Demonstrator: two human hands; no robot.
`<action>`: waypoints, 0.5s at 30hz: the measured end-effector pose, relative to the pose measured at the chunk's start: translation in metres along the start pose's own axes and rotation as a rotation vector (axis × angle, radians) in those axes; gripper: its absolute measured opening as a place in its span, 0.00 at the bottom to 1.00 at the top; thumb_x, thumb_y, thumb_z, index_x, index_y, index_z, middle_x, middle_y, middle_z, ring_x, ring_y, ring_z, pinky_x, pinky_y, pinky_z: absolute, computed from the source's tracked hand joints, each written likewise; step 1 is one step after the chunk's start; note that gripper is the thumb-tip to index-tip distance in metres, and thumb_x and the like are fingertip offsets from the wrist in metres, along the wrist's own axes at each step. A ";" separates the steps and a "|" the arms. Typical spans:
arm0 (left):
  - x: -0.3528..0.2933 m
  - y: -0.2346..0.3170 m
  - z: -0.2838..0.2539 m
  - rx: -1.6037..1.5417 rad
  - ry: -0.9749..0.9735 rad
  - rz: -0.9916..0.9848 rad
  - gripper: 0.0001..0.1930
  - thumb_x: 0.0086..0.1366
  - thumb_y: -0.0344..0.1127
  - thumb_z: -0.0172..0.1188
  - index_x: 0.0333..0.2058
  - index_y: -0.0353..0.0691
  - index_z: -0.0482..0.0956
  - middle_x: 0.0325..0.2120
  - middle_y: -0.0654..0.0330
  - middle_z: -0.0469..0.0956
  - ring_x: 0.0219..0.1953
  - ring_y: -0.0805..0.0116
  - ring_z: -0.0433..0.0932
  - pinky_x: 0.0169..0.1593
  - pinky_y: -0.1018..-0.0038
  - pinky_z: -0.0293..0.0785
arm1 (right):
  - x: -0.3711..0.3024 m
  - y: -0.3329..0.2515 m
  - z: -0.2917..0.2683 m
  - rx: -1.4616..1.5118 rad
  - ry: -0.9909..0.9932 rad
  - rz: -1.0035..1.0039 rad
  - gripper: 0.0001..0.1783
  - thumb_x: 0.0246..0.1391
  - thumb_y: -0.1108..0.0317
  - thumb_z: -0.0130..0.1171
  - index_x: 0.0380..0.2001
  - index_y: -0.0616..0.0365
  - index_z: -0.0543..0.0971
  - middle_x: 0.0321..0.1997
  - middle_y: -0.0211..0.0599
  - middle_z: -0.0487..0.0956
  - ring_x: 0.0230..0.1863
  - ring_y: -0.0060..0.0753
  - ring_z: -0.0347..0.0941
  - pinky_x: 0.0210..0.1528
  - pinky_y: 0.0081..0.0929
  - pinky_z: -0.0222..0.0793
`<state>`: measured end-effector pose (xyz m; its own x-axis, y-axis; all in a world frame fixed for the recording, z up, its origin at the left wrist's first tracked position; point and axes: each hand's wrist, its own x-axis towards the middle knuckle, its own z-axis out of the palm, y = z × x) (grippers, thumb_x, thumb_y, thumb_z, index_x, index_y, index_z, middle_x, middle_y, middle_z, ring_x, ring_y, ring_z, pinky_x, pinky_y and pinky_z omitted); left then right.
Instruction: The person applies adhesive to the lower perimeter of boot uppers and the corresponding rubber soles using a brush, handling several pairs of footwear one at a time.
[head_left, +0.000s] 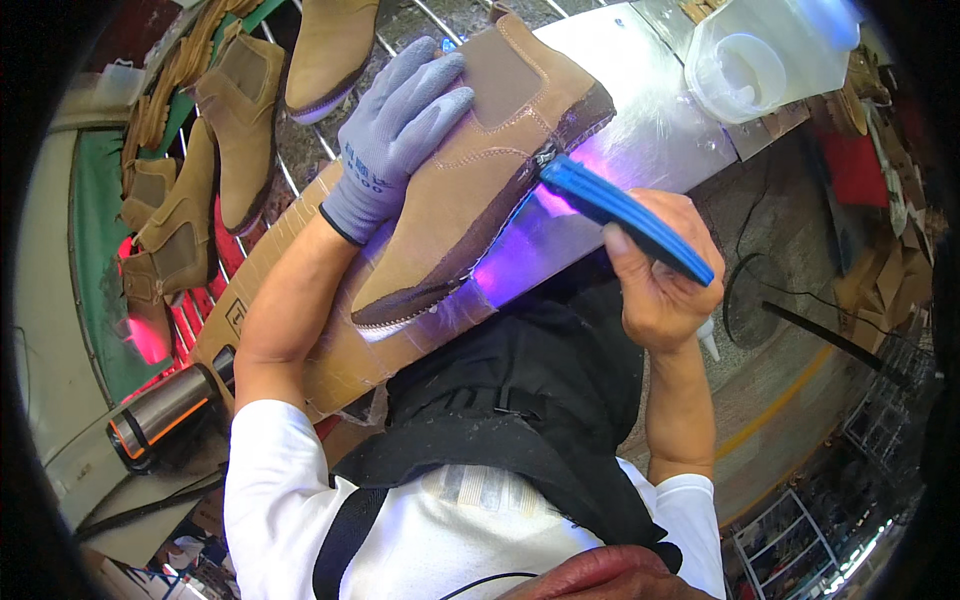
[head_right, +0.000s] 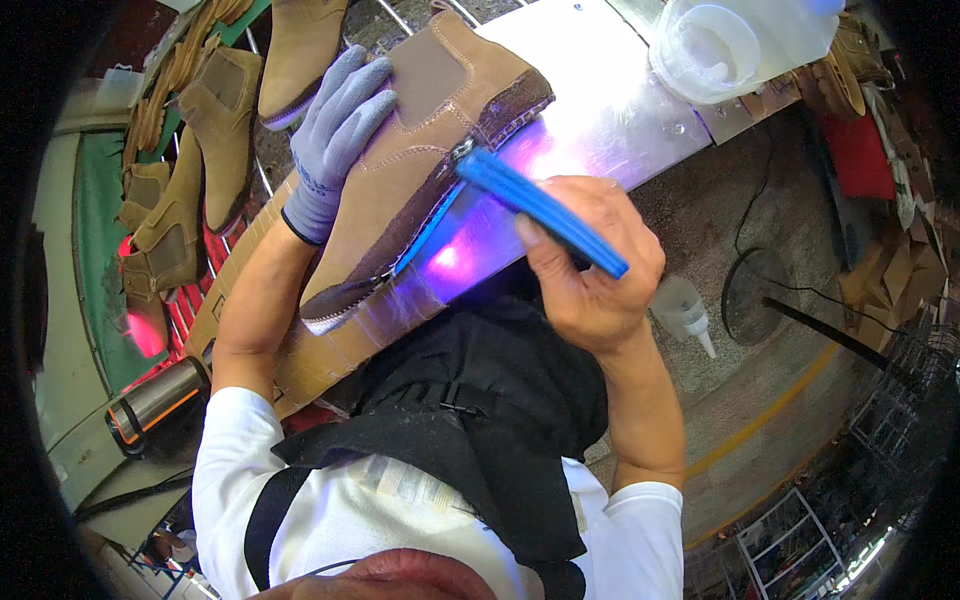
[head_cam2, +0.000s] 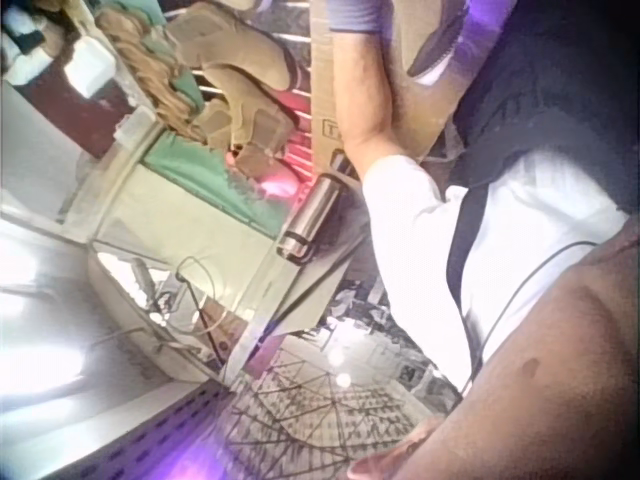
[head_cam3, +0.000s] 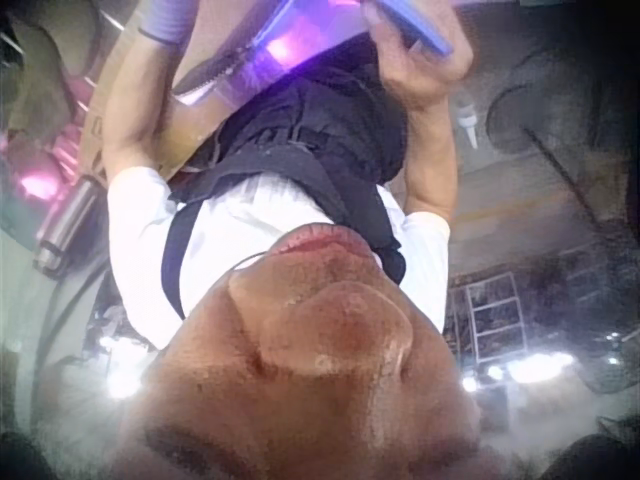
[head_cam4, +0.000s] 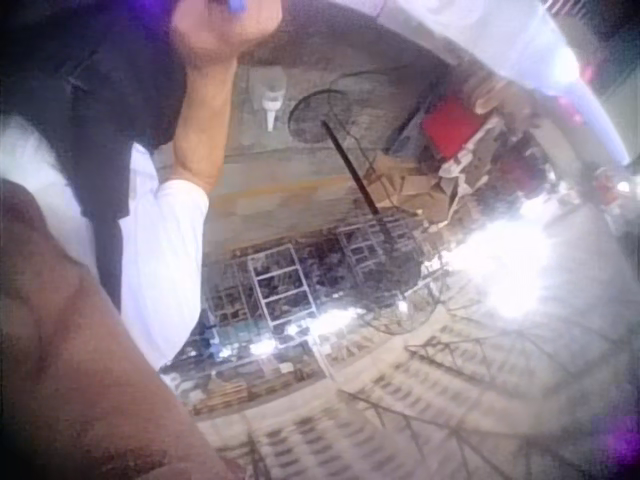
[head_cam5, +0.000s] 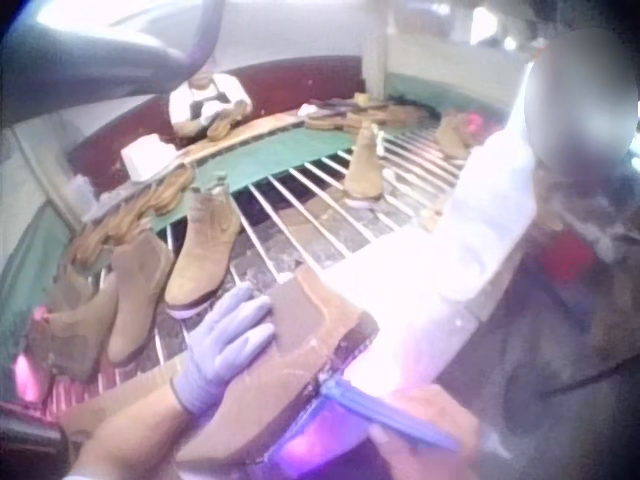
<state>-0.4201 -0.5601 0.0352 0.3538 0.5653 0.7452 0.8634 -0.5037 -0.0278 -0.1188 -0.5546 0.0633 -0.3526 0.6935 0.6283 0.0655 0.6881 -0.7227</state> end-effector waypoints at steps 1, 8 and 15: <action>-0.001 0.000 -0.001 0.002 -0.001 -0.005 0.22 0.53 0.36 0.67 0.50 0.43 0.81 0.54 0.51 0.80 0.58 0.43 0.78 0.57 0.56 0.79 | 0.005 -0.002 -0.002 -0.010 -0.041 -0.022 0.09 0.54 0.79 0.69 0.38 0.68 0.82 0.38 0.46 0.84 0.38 0.42 0.81 0.45 0.32 0.77; -0.003 -0.003 -0.009 0.027 -0.062 -0.005 0.23 0.54 0.36 0.66 0.50 0.44 0.81 0.55 0.51 0.79 0.58 0.43 0.78 0.58 0.56 0.78 | 0.016 -0.002 -0.006 0.057 0.032 0.156 0.09 0.54 0.79 0.69 0.39 0.69 0.83 0.38 0.45 0.84 0.38 0.36 0.80 0.44 0.28 0.75; -0.002 0.001 -0.015 0.035 -0.069 -0.025 0.18 0.60 0.33 0.63 0.50 0.39 0.82 0.56 0.50 0.80 0.62 0.44 0.76 0.63 0.61 0.74 | 0.004 -0.018 0.004 0.107 -0.046 0.101 0.11 0.51 0.80 0.70 0.39 0.68 0.83 0.39 0.45 0.84 0.39 0.41 0.81 0.45 0.32 0.76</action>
<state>-0.4249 -0.5714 0.0439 0.3551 0.6217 0.6981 0.8837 -0.4668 -0.0338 -0.1249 -0.5654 0.0774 -0.3919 0.7455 0.5391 0.0034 0.5872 -0.8095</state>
